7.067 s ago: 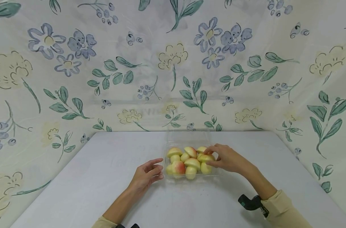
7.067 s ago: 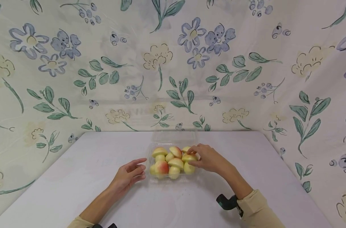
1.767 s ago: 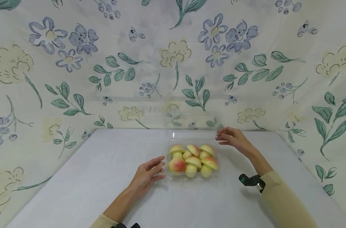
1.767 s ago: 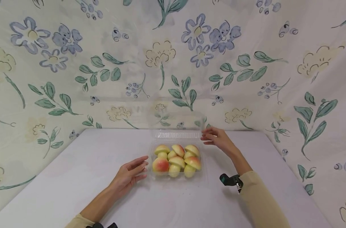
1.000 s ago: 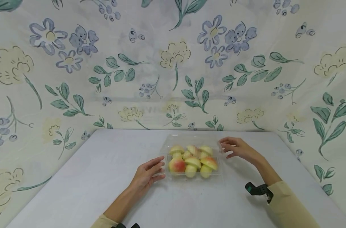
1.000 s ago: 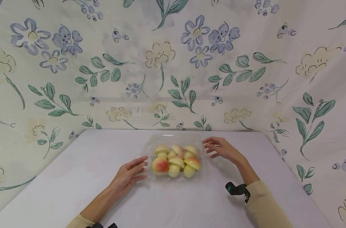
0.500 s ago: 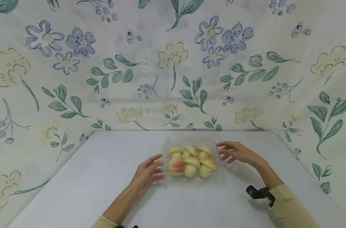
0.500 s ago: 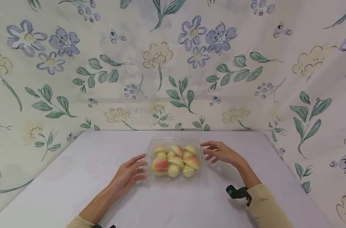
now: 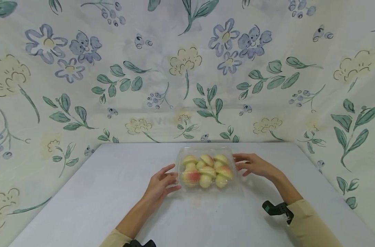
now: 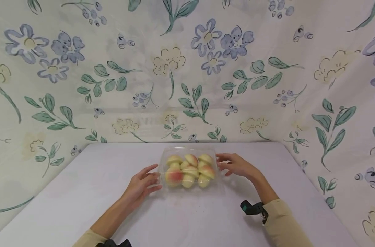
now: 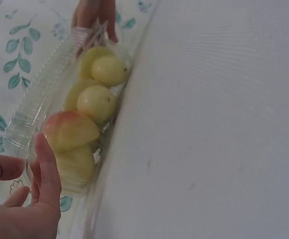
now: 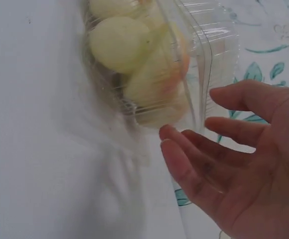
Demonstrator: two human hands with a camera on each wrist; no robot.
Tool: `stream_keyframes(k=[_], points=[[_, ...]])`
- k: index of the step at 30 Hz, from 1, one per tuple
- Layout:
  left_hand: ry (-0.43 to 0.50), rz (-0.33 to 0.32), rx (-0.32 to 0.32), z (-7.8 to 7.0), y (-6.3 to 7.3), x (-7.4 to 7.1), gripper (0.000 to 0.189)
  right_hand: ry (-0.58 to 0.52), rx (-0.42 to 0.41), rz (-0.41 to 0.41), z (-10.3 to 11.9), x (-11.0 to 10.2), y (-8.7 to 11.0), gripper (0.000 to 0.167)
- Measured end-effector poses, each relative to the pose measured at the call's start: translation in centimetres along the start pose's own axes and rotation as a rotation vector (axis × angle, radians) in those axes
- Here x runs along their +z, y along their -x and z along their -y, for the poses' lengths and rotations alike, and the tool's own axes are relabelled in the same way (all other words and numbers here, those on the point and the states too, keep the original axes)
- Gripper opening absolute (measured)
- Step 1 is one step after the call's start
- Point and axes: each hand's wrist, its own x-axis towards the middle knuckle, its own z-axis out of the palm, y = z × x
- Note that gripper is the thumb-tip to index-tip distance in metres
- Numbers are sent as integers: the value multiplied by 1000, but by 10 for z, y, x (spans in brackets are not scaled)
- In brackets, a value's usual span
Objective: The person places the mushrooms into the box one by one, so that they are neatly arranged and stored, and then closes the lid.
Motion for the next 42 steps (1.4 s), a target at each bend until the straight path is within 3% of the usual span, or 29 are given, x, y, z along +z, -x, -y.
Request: stream_keyframes(k=[8, 14, 24, 42], points=[[-28, 1, 12, -2, -5, 0, 51, -6, 49, 129, 7, -1, 9, 73], [-56, 32, 11, -1, -7, -5, 53, -21, 47, 166, 5, 0, 12, 80], [-135, 76, 61, -2, -10, -11, 53, 2, 67, 158, 8, 2, 11, 84], [-213, 116, 20, -8, -9, -12, 57, -45, 49, 209, 6, 1, 10, 82]])
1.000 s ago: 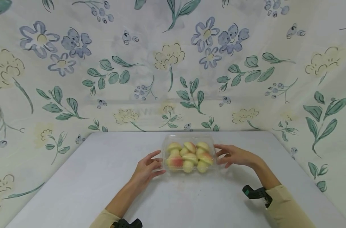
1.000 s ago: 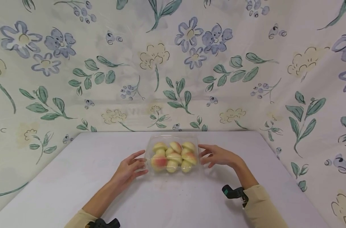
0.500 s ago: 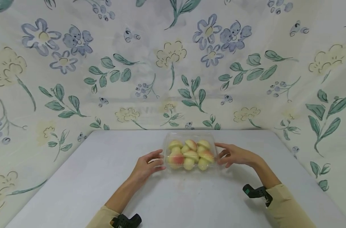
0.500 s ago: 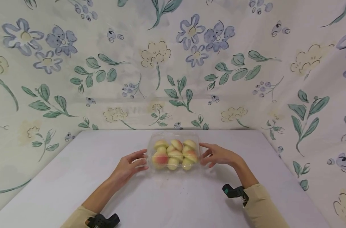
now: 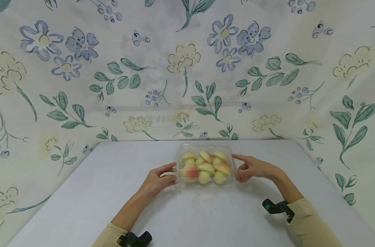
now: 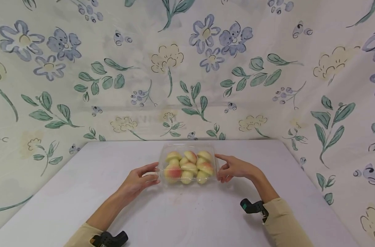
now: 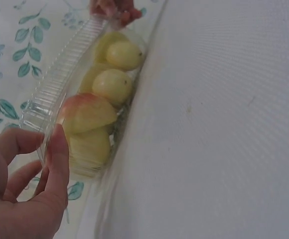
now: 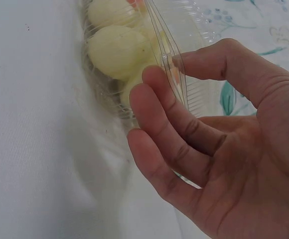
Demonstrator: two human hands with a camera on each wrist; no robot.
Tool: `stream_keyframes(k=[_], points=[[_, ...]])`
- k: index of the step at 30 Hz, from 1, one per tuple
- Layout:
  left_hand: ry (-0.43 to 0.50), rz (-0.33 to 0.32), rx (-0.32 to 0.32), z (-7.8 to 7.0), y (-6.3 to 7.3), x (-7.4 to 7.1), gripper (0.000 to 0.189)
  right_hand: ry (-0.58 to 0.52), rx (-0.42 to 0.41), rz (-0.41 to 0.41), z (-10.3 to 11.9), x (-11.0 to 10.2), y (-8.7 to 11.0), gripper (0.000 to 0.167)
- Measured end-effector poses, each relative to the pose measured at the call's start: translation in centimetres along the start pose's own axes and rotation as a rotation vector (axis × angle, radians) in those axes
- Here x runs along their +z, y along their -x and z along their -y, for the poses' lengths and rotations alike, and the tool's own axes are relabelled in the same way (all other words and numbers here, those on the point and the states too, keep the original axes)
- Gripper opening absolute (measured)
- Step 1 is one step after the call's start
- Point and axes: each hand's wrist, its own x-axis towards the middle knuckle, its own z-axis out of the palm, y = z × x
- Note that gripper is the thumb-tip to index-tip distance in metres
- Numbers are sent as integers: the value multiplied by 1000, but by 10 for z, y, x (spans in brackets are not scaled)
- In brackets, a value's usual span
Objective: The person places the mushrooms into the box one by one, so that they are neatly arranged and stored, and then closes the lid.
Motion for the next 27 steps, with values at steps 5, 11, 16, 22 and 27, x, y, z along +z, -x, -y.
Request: stream_keyframes(k=[5, 11, 16, 22, 27], points=[[9, 12, 14, 0, -1, -1, 58, -11, -3, 0, 0, 1, 0, 82], [-1, 18, 1, 1, -4, -2, 59, -23, -29, 5, -3, 1, 1, 83], [-16, 21, -21, 2, -5, -2, 60, -19, -64, 10, -5, 2, 1, 83], [-30, 28, -14, 2, -4, -3, 60, -2, -82, 21, -5, 1, 1, 83], [-38, 30, -9, 2, -4, -2, 60, 7, -75, 15, -3, 2, 1, 87]])
